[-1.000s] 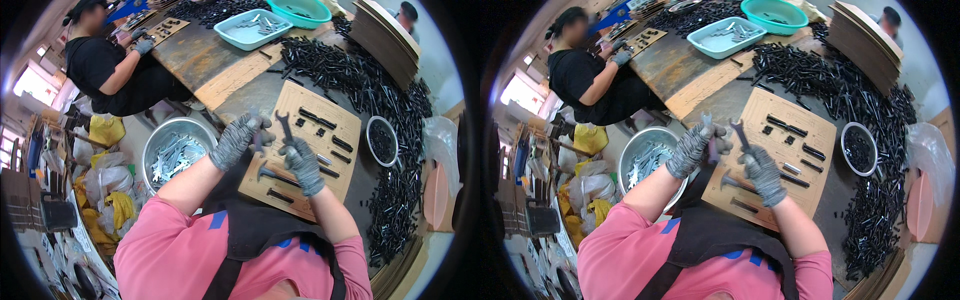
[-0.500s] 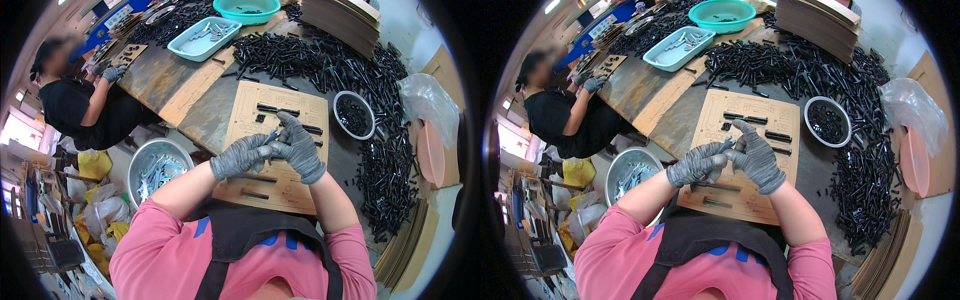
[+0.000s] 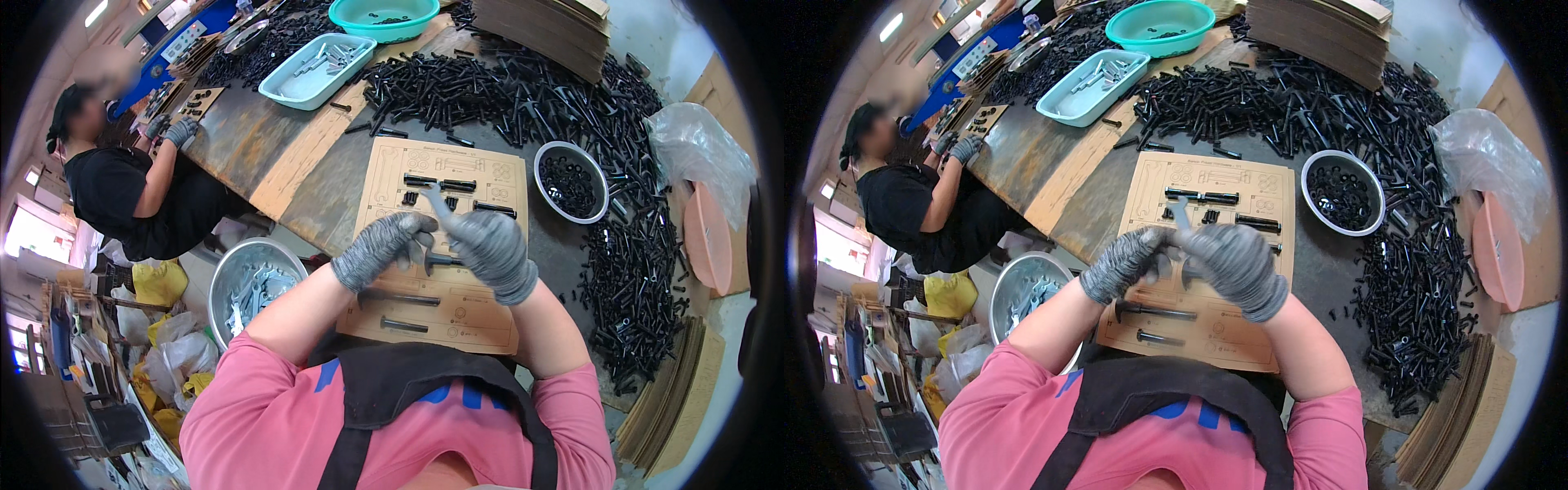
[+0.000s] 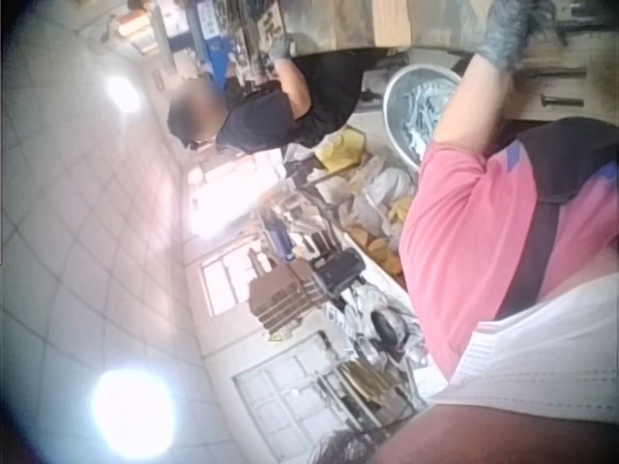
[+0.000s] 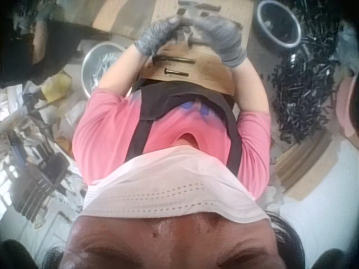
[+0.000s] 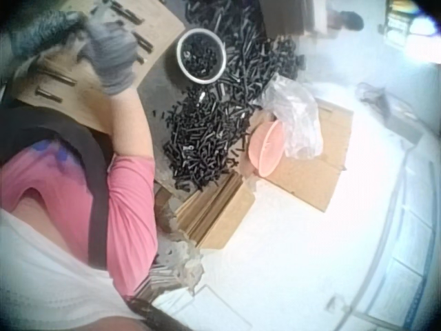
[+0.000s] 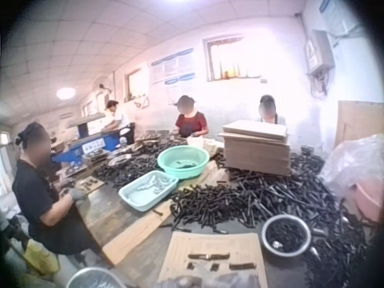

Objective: The person assembles small black metal hardware components on a cardboard template at a workbench. They pick up parts from piles and bowls, fit them together by hand, and place the assembled units into designated slots on the template. Another worker is visible across the table performing similar assembly.

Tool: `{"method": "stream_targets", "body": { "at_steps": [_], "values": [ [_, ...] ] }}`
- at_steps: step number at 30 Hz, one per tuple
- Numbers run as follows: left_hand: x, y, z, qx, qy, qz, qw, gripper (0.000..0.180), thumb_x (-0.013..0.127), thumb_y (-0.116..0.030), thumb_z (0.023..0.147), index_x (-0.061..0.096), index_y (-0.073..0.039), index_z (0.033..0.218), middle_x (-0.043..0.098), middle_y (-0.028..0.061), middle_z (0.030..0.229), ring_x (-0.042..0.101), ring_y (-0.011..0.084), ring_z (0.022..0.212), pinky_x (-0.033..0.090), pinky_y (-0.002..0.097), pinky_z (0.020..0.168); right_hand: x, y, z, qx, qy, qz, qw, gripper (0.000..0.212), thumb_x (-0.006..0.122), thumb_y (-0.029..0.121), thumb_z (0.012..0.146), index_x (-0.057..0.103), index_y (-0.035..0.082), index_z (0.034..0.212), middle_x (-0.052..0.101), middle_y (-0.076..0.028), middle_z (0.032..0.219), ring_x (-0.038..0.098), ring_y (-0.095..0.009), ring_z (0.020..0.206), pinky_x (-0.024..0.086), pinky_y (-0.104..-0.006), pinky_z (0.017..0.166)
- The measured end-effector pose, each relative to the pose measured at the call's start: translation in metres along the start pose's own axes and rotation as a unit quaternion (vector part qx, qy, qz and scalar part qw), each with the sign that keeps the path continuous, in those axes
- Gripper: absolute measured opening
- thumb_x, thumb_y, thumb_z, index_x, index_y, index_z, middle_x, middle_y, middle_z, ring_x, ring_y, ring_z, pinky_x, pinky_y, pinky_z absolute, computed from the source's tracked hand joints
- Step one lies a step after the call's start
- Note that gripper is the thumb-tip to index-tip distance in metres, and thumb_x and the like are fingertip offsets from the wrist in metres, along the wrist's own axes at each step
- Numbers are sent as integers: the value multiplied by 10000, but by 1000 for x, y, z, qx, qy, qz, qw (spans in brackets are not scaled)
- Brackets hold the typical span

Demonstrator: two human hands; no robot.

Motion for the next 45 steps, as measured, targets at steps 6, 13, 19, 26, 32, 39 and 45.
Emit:
{"method": "stream_targets", "body": {
  "at_steps": [6,13,19,26,32,39,45],
  "values": [
    [-31,-24,19,88,-95,147,981,376,560,-309,857,557,-21,1098,574,5,704,514,66,566,413,182,499,16,-30,-10,-74,-59,-28,995,225,500,102,827,558,122,1044,611,-74,785,609,-228,623,490,-328,519],
    [-124,-35,89,22,-211,581,786,331,571,-257,814,586,-37,1062,640,159,860,617,242,775,479,337,708,-27,-224,-58,347,107,-245,899,439,652,220,731,517,120,1136,533,-146,1088,571,-310,946,474,-415,802],
    [-107,-35,92,-51,-244,665,704,321,617,-272,743,608,-42,967,626,181,928,614,309,865,483,400,771,-11,-260,-68,413,293,-184,843,448,656,170,717,534,114,1144,528,-160,1162,526,-314,1066,436,-398,902],
    [-94,-33,88,-81,-273,671,684,340,624,-283,731,601,-17,942,624,191,910,602,330,866,479,407,775,-2,-270,-62,395,285,-221,845,303,523,60,773,579,107,1067,585,-160,1075,562,-299,1020,453,-413,872],
    [-102,-25,89,-21,-291,642,710,316,632,-247,669,612,-24,892,618,206,902,596,353,857,476,418,762,-2,-266,-59,335,283,-223,871,338,623,103,675,629,126,1013,622,-162,961,595,-335,901,475,-402,811],
    [-100,-27,86,-55,-295,633,713,345,605,-221,676,587,-15,952,609,225,928,589,357,894,479,416,780,-6,-262,-68,334,270,-211,878,303,590,230,692,637,122,971,592,-160,980,586,-312,914,475,-413,798],
    [-105,-23,90,-38,-293,645,705,345,624,-283,707,599,5,896,617,230,846,603,356,806,476,420,735,-7,-267,-75,365,222,-196,883,305,616,225,692,634,106,971,593,-167,959,588,-323,886,475,-413,786]
  ]
}}
Point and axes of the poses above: each hand's wrist, its own z-axis towards the middle knuckle, its own x-axis out of the palm, y = z × x, the point moved 6 cm from there along z, towards the middle knuckle
